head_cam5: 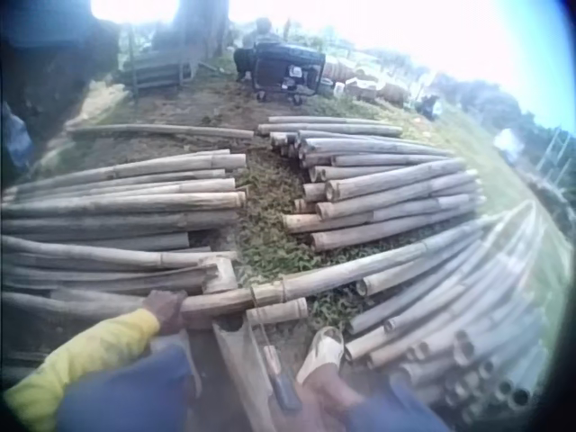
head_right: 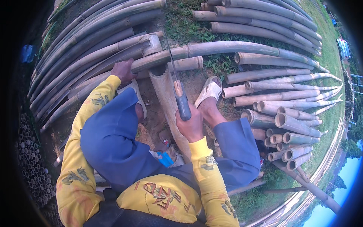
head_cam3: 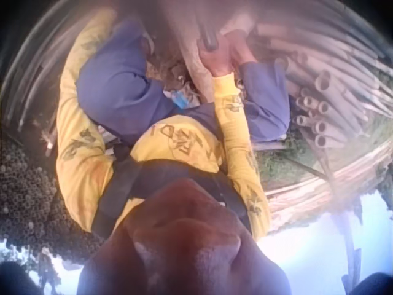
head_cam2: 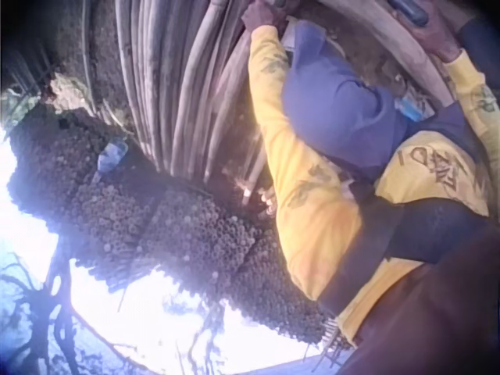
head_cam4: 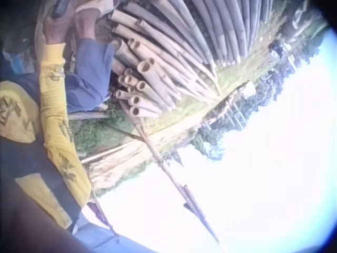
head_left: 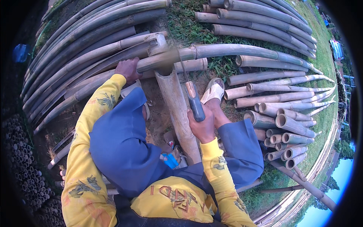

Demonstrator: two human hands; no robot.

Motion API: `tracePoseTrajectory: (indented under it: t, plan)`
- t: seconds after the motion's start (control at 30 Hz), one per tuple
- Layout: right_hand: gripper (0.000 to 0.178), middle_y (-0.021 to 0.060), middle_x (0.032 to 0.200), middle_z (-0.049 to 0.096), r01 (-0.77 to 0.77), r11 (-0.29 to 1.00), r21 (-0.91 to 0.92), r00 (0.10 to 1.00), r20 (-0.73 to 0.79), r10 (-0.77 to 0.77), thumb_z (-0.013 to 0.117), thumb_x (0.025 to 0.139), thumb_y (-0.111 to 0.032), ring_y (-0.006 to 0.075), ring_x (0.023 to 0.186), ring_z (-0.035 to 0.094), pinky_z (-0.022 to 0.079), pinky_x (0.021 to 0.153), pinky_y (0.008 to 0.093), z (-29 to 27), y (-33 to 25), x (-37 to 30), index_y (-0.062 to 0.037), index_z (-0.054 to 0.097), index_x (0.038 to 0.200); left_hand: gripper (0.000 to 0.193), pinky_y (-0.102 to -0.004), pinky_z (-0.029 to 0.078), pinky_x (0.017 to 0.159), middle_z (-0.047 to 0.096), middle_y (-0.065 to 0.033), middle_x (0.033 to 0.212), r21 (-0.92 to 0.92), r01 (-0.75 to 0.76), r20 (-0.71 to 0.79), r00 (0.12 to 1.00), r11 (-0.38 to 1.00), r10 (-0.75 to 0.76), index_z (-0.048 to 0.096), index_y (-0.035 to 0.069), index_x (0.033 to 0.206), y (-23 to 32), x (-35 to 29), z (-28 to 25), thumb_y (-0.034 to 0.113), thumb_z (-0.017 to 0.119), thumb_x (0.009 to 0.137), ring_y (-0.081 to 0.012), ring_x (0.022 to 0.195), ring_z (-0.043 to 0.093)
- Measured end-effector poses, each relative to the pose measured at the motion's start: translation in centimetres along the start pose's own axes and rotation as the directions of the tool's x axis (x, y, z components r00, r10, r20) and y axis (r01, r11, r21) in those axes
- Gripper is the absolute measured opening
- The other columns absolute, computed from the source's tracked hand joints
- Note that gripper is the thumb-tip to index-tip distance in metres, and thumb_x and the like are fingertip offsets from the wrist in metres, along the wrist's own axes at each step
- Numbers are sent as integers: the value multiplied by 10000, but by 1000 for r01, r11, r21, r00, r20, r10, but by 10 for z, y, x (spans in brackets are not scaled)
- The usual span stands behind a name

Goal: The person sits on the ground and uses a hand saw to cut long bamboo poles into shorter sections. They repeatedly position a pole on a wooden block, saw through it, and then move the cut pieces aside.

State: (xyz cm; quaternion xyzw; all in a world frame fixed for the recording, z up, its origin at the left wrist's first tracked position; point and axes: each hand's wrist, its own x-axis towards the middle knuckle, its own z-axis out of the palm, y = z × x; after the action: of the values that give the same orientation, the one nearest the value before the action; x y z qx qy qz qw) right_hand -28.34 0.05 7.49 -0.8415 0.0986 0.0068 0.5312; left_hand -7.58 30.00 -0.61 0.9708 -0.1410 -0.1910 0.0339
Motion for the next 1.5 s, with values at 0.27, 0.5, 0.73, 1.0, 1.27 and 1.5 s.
tracePoseTrajectory:
  t: [0.27,0.5,0.73,1.0,1.27,1.5]
  plan:
    - [152,98,729,641,-70,994,-88,997,12,71,715,860,3,189,635,621,497,629,316,-59,-45,-98,20,700,1010,580,-504,553,954,731,-232,1111,-40,1,-43,999,999,-2,605,36,1188,-4,3,-6,395,821,786,-412,1054,712]
    - [118,33,661,547,16,999,-30,1000,-2,-16,717,910,-51,101,618,495,422,573,314,-9,-16,-20,7,620,882,608,-505,549,956,739,-237,1084,-32,3,-21,1000,999,-4,596,35,1199,0,2,-9,413,833,787,-421,1043,715]
    - [115,114,713,649,-171,975,-143,984,18,175,742,828,-4,220,577,649,501,588,342,-65,-32,-136,-6,695,933,635,-505,563,933,741,-240,1061,-40,9,-36,999,999,-10,593,47,1208,-11,0,3,428,845,767,-415,1015,725]
    - [146,105,738,671,-103,977,-186,993,-71,91,750,801,13,258,581,658,510,594,336,-100,-58,-177,6,697,937,597,-517,561,914,737,-251,1035,-46,-66,-75,995,997,63,601,53,1183,-14,-9,-3,411,829,765,-434,986,718]
    - [248,179,803,618,181,918,-353,924,-260,-282,694,876,-26,380,719,644,511,682,410,-95,-12,-60,3,568,1088,690,-526,563,839,742,-240,996,-141,-113,-24,994,984,110,635,71,1206,-10,-38,13,400,880,651,-430,953,723]
    - [389,244,1051,632,7,662,-749,961,-178,-211,712,785,-37,459,1044,625,485,898,536,-109,130,65,-25,525,1125,654,-523,548,834,746,-217,955,-144,-206,-30,978,968,204,637,80,1138,7,-45,32,406,914,644,-434,945,721]
